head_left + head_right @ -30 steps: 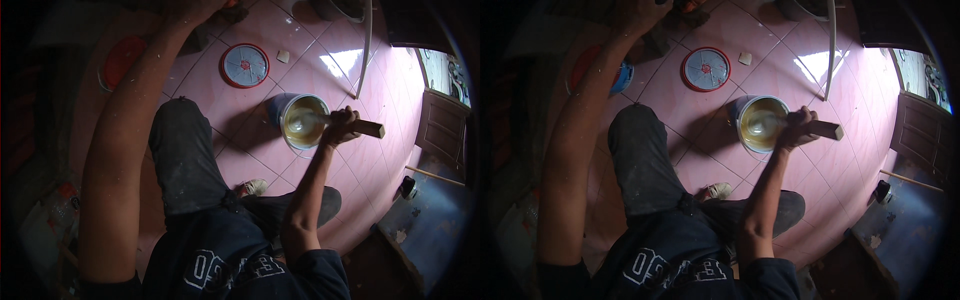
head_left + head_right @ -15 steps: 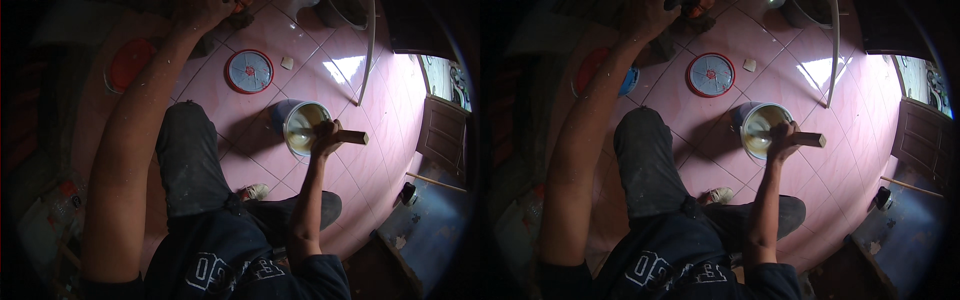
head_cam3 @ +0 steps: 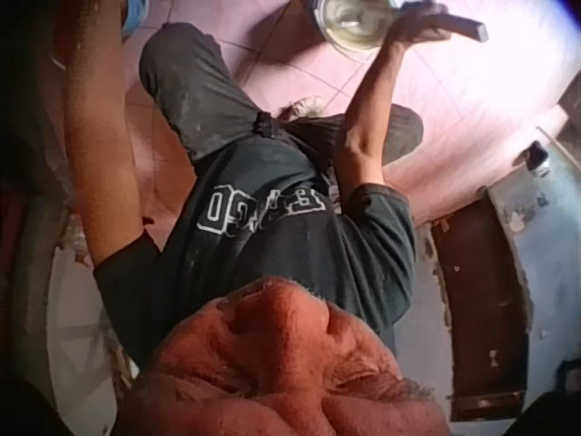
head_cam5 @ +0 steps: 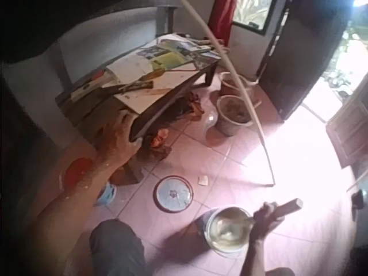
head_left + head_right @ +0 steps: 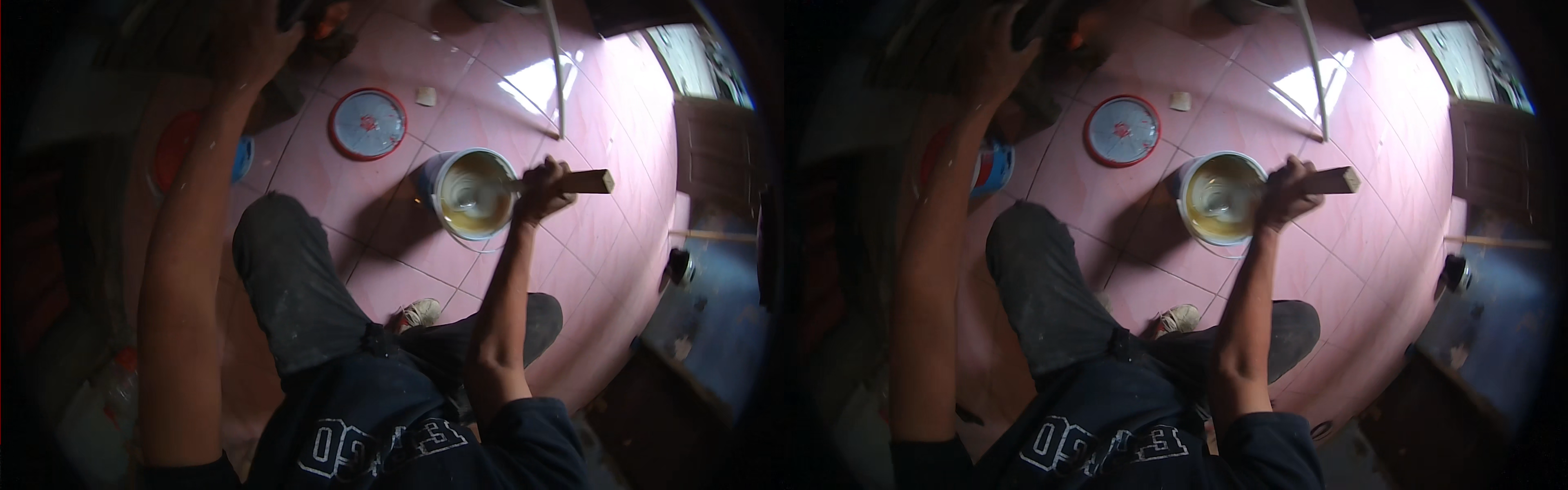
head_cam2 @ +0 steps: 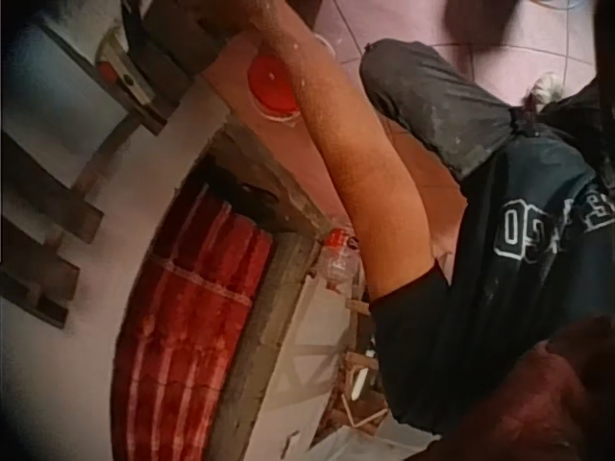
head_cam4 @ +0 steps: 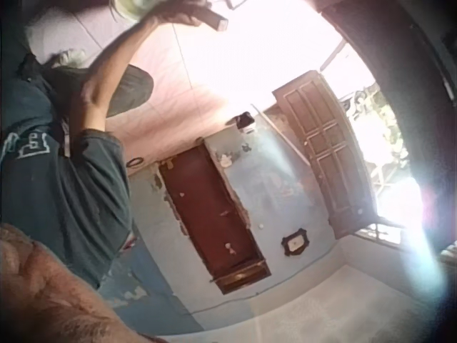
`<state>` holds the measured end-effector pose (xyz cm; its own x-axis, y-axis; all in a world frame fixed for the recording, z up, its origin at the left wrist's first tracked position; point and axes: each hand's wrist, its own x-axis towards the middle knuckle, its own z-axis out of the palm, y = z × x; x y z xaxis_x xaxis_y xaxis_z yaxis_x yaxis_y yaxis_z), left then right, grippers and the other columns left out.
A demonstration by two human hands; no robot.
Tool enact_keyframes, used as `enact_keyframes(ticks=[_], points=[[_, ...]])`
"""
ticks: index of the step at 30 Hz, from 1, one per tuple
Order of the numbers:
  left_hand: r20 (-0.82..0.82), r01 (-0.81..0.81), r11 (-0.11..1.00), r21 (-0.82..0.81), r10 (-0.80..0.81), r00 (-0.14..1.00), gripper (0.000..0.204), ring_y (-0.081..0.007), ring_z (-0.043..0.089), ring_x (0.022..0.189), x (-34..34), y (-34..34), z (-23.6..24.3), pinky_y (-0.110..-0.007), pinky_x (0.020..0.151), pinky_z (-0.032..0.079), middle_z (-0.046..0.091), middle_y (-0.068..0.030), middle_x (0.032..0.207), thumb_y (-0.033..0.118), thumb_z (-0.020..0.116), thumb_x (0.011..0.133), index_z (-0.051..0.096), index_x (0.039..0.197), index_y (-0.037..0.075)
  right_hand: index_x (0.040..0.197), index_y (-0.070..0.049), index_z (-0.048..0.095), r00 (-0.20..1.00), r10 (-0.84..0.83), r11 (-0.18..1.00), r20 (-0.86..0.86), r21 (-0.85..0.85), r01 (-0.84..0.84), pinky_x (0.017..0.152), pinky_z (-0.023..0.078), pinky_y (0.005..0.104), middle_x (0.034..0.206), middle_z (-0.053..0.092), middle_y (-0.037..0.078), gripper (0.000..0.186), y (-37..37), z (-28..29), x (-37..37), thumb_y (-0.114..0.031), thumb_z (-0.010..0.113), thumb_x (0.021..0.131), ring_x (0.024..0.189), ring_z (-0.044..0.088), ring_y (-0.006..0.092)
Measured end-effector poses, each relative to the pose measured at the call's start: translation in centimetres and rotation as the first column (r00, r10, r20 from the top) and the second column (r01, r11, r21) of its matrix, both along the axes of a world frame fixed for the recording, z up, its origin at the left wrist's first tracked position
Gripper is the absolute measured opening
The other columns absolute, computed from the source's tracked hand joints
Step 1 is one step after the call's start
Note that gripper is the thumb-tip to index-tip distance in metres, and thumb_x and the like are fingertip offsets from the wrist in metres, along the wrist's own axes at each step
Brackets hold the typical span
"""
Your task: Stirring a bucket of white paint or adhesive with a wooden stick.
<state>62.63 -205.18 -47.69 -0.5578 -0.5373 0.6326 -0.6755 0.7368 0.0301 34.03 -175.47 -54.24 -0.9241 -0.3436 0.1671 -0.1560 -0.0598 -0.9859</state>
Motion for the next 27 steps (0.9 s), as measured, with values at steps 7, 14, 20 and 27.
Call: enact_keyframes(ticks=[7,14,20,27], points=[[0.085,-0.108,0.988,0.108,0.099,0.991,0.056,-0.0371,0.054,0.118,0.7,0.2,0.0,-0.044,0.097,0.046,0.056,-0.0175,0.126,0.024,0.075,0.079,0.054,0.128,0.008,0.059,-0.001,0.044,0.951,0.058,0.997,0.304,0.035,-0.072,0.044,0.034,0.0301,0.053,0.047,0.003,0.028,1.7,-2.0,2.2,-0.006,0.056,0.083,0.043,0.043,0.0113],[0.133,-0.086,0.992,0.09,0.074,0.988,0.056,-0.0362,0.054,0.118,-0.4,0.3,-0.2,-0.044,0.098,0.045,0.056,-0.0181,0.126,0.022,0.075,0.079,0.054,0.129,0.007,0.068,-0.007,0.051,0.976,-0.071,0.964,-0.208,0.236,0.121,0.066,0.039,0.0421,0.066,0.046,0.009,0.021,0.7,-5.8,1.8,-0.011,0.062,0.085,0.065,0.049,0.0286],[0.143,-0.119,0.99,0.079,0.107,0.984,0.056,-0.0361,0.054,0.118,0.0,0.4,0.5,-0.044,0.098,0.045,0.057,-0.0184,0.125,0.022,0.076,0.078,0.054,0.127,0.006,0.057,-0.004,0.047,0.984,-0.03,0.998,0.178,0.064,0.019,0.042,0.034,0.0283,0.052,0.044,0.0,0.031,1.2,0.0,-0.8,-0.012,0.058,0.086,0.042,0.043,0.0116],[0.114,-0.096,0.993,0.067,0.088,0.99,0.057,-0.037,0.055,0.117,0.4,0.3,-0.2,-0.044,0.098,0.046,0.057,-0.0182,0.124,0.026,0.076,0.078,0.055,0.128,0.007,0.06,-0.004,0.044,0.93,0.091,0.996,0.356,-0.053,-0.077,0.043,0.036,0.029,0.053,0.046,0.002,0.029,2.4,-4.2,2.7,-0.012,0.057,0.085,0.043,0.042,0.0116]])
